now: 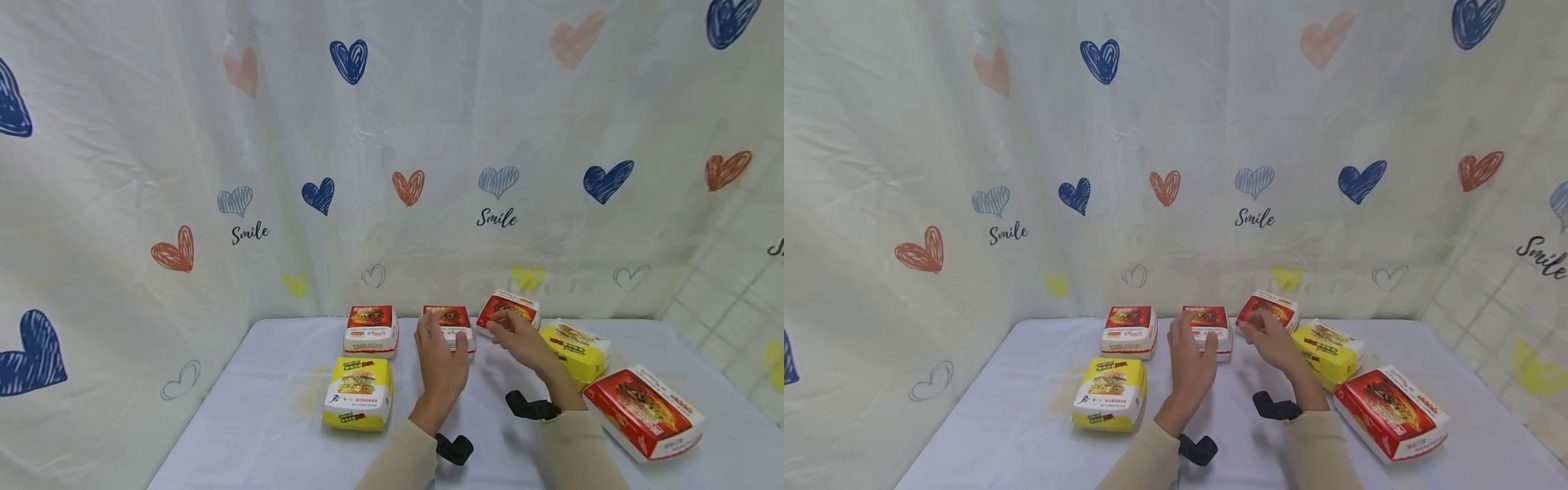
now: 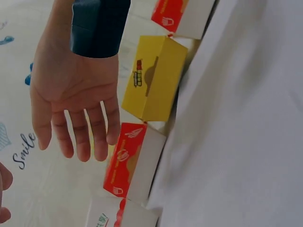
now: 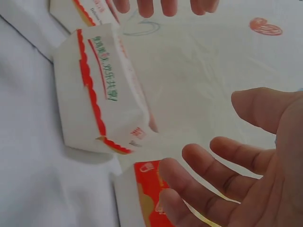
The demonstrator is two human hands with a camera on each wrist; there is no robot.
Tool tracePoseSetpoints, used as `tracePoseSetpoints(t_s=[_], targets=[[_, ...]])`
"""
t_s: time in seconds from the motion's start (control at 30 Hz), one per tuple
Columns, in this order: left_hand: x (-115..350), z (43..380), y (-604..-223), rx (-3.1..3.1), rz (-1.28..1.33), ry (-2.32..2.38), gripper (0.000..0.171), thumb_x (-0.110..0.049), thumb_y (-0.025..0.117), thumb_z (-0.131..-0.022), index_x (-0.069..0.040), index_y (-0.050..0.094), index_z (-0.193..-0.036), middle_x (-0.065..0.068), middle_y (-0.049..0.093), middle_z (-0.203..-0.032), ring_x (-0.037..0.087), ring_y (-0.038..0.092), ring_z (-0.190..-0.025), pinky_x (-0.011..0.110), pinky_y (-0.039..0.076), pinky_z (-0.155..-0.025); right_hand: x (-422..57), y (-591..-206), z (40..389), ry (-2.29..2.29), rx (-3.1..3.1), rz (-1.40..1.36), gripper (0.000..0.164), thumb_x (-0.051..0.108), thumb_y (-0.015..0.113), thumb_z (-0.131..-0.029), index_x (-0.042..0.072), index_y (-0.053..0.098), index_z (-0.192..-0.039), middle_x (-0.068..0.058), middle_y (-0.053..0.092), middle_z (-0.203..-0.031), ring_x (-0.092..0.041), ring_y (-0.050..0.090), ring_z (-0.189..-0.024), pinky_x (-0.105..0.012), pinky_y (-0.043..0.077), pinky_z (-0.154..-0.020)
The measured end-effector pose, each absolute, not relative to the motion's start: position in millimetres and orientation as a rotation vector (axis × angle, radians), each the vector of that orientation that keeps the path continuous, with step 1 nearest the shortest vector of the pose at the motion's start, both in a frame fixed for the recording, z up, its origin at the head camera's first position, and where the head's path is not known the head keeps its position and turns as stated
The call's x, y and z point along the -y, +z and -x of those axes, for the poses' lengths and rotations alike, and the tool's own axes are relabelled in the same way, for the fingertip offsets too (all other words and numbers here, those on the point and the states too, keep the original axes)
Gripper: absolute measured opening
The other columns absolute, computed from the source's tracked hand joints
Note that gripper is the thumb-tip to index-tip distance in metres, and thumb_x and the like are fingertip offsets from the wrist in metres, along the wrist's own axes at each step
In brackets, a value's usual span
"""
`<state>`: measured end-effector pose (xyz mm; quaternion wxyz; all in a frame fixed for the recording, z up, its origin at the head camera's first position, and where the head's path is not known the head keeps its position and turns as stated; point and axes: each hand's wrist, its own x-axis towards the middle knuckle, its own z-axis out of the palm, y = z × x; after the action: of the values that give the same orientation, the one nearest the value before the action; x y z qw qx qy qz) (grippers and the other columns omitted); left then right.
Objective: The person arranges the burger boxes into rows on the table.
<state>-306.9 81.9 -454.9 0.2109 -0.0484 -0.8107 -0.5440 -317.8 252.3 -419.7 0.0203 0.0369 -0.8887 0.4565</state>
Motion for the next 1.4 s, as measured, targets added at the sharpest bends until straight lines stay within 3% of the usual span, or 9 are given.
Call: tracePoseSetpoints(t_s=[0.1,0.27,0.5,0.6,0.7,0.8,0.9,1.13,1.4], targets=[[-84,303,-449,2.167,0.225,-1.558,0.040,-0.025,0.063,-0.100,-0.018,0.051,-0.137,0.002,0.051,-0.142,0.016,0.046,-0.132,0.043,0.051,-0.105,-262,-408,313,1.420,2.693,-0.183,0.057,0.045,0.053,-0.105,0.000,0.047,-0.140,-0.025,0.060,-0.131,-0.036,0.066,-0.111,-0.045,0.057,-0.092],[-88,296,-441,2.087,0.324,-1.631,0.021,-0.023,0.061,-0.101,-0.016,0.062,-0.121,-0.004,0.059,-0.123,0.013,0.055,-0.119,0.038,0.054,-0.100,-283,-386,301,1.384,2.617,-0.172,0.059,0.048,0.046,-0.107,0.002,0.045,-0.143,-0.023,0.059,-0.129,-0.024,0.067,-0.106,-0.023,0.054,-0.085],[-93,290,-436,2.060,0.388,-1.724,0.011,-0.020,0.063,-0.100,-0.020,0.066,-0.111,-0.005,0.064,-0.109,0.008,0.058,-0.099,0.024,0.054,-0.082,-316,-366,273,1.347,2.441,-0.141,0.052,0.042,0.044,-0.109,0.001,0.044,-0.142,0.012,0.061,-0.109,0.006,0.063,-0.093,-0.007,0.050,-0.079],[-94,292,-436,2.061,0.406,-1.739,0.011,-0.014,0.063,-0.099,-0.020,0.067,-0.108,-0.001,0.067,-0.105,0.003,0.057,-0.090,0.019,0.052,-0.076,-324,-367,271,1.324,2.429,-0.119,0.051,0.041,0.045,-0.109,0.001,0.046,-0.141,0.012,0.062,-0.108,0.009,0.062,-0.090,-0.007,0.050,-0.078],[-94,295,-437,2.074,0.416,-1.747,0.011,-0.011,0.063,-0.098,-0.016,0.068,-0.106,-0.001,0.068,-0.100,0.002,0.058,-0.085,0.019,0.051,-0.074,-328,-375,277,1.296,2.490,-0.089,0.053,0.043,0.046,-0.108,0.001,0.046,-0.141,-0.007,0.064,-0.118,0.003,0.064,-0.094,-0.010,0.052,-0.077],[-94,298,-439,2.105,0.404,-1.771,0.011,-0.012,0.063,-0.098,-0.015,0.069,-0.106,-0.006,0.067,-0.095,0.001,0.058,-0.083,0.019,0.051,-0.074,-329,-384,286,1.273,2.576,-0.057,0.058,0.047,0.045,-0.107,0.001,0.046,-0.142,-0.022,0.058,-0.129,-0.016,0.066,-0.104,-0.019,0.055,-0.081],[-99,302,-444,2.128,0.380,-1.813,0.011,-0.012,0.064,-0.097,-0.013,0.069,-0.106,-0.009,0.066,-0.092,0.001,0.058,-0.082,0.019,0.051,-0.073,-327,-391,295,1.267,2.654,-0.031,0.062,0.050,0.044,-0.107,0.001,0.044,-0.144,-0.023,0.054,-0.134,-0.035,0.061,-0.115,-0.033,0.056,-0.088],[-126,319,-457,2.189,0.338,-1.857,0.014,-0.010,0.069,-0.092,-0.013,0.068,-0.106,-0.002,0.067,-0.098,0.000,0.057,-0.084,0.019,0.050,-0.076,-319,-392,325,1.279,2.755,0.047,0.065,0.048,0.044,-0.107,0.000,0.035,-0.150,-0.029,0.041,-0.148,-0.047,0.047,-0.131,-0.060,0.049,-0.102],[-166,334,-454,2.369,0.178,-1.779,0.034,-0.021,0.073,-0.092,-0.015,0.060,-0.123,0.004,0.056,-0.121,0.013,0.055,-0.107,0.033,0.050,-0.093,-318,-400,360,1.324,2.739,0.092,0.067,0.039,0.044,-0.107,-0.007,0.025,-0.152,-0.036,0.029,-0.153,-0.054,0.036,-0.138,-0.066,0.039,-0.109]])
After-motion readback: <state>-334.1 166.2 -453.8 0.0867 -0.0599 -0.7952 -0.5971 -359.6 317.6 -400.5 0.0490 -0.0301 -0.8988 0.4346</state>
